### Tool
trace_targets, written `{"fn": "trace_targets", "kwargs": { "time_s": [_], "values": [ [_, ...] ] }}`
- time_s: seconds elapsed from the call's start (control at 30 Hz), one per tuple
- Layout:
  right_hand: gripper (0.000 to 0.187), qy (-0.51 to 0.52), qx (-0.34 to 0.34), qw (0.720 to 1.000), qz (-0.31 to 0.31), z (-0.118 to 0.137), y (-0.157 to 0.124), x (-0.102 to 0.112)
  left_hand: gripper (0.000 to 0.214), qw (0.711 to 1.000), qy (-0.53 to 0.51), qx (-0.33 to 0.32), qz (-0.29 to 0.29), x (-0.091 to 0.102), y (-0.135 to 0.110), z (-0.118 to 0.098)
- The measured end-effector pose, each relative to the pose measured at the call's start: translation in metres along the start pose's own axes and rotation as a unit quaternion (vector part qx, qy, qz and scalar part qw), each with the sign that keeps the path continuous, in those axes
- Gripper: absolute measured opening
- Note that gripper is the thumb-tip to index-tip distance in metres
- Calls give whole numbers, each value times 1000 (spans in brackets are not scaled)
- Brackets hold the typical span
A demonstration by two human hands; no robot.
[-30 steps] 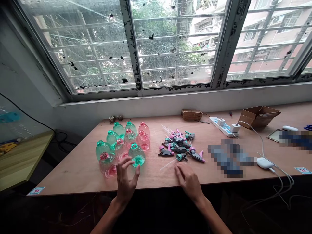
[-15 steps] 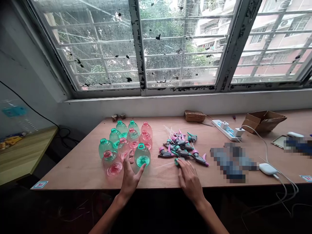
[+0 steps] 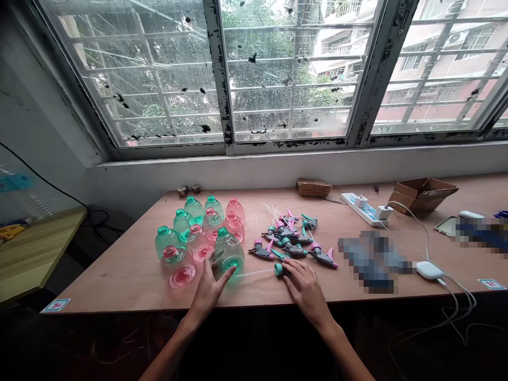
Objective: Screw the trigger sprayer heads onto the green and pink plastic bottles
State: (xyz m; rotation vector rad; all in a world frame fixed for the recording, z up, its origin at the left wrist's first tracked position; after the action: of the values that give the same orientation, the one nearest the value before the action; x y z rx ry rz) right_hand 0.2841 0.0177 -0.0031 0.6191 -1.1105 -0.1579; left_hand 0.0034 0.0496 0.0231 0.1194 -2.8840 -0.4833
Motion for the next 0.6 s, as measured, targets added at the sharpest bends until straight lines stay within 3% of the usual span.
{"fn": "trace_targets", "kwargs": {
  "time_s": [0.17,0.33,0.47,0.6],
  "values": [
    [31,11,14,999,28,10,1,7,69,998,-57,3,33,-1,0,-11],
    [30,47,-14,996,79,9,3,5,78,990,-116,37,69,-1,0,-9],
    [27,94,-27,991,91,5,1,3,64,985,-154,65,45,5,0,-7],
    [27,160,-49,984,54,-4,0,6,49,975,-209,74,5,12,3,-2]
  ]
}}
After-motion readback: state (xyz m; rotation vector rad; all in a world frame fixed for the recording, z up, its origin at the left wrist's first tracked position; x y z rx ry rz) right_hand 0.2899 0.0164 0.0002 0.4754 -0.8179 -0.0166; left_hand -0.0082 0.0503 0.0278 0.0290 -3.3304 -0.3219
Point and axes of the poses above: each hand's wrist, its own y-axis towards the middle knuckle, its own x-axis out of the back of the hand, z = x × y, the point moved 6 cm from there along y, towards the middle knuckle, and after that the axes turned 11 degrees about -y, right-handed, at the moved point
